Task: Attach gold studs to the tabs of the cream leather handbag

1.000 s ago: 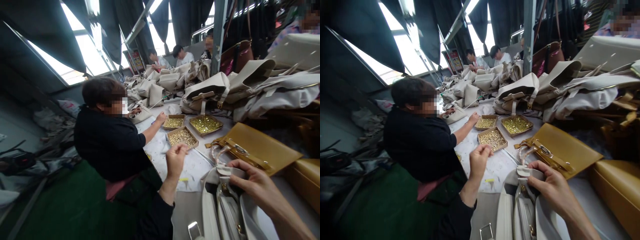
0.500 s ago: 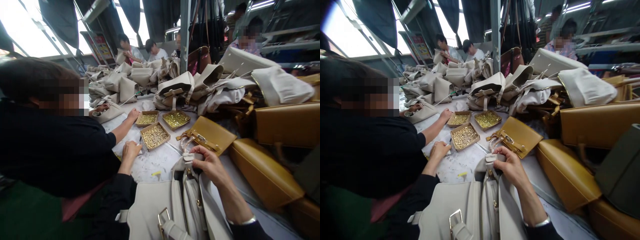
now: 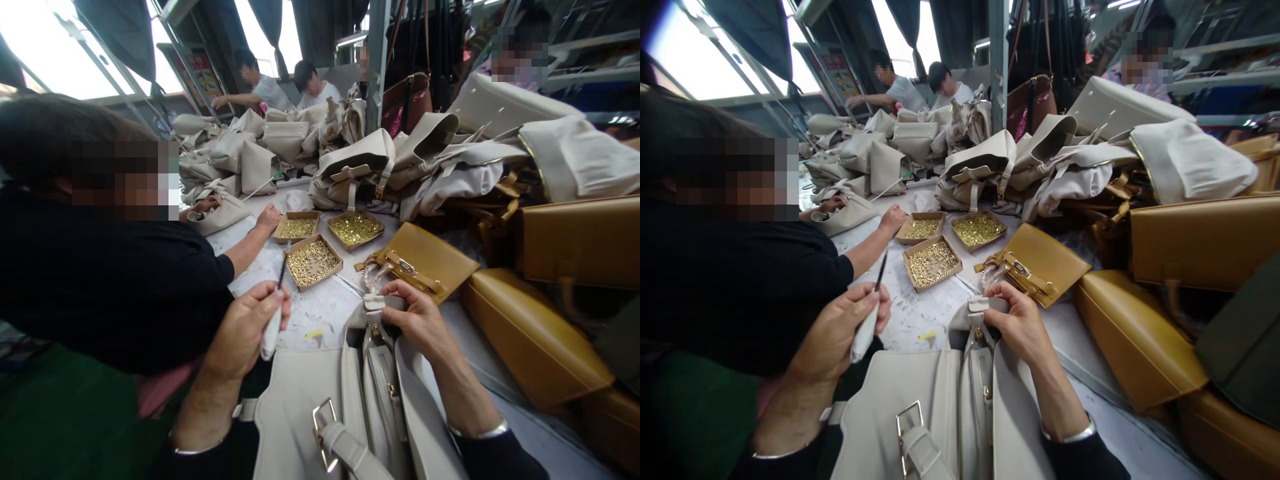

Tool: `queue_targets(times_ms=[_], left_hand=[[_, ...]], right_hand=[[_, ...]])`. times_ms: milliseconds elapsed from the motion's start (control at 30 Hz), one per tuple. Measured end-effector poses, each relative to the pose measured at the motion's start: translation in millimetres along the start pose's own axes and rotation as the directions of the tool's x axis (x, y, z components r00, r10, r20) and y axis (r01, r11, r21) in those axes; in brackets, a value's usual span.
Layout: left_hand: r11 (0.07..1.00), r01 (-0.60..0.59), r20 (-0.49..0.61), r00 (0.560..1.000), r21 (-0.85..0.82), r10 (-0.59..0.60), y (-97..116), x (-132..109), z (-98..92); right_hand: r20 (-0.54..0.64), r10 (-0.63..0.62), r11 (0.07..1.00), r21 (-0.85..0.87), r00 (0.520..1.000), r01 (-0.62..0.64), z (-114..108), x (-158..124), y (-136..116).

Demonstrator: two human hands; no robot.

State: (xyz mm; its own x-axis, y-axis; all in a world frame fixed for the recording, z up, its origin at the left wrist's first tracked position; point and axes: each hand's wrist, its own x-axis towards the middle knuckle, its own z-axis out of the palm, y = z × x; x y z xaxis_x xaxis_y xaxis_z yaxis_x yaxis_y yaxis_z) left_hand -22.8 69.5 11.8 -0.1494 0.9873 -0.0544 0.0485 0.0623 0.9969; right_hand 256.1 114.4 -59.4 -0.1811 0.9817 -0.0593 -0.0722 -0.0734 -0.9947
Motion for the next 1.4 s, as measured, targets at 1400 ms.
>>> queue_targets(times_ms=[1400], left_hand=[[0.951,-0.162,0.173,0.978,0.265,0.119,31.3,-36.6,67.3]], right_hand=[[0.081,-0.208,0.938,-0.266,0.975,0.222,12.2,-13.5,-13.5]])
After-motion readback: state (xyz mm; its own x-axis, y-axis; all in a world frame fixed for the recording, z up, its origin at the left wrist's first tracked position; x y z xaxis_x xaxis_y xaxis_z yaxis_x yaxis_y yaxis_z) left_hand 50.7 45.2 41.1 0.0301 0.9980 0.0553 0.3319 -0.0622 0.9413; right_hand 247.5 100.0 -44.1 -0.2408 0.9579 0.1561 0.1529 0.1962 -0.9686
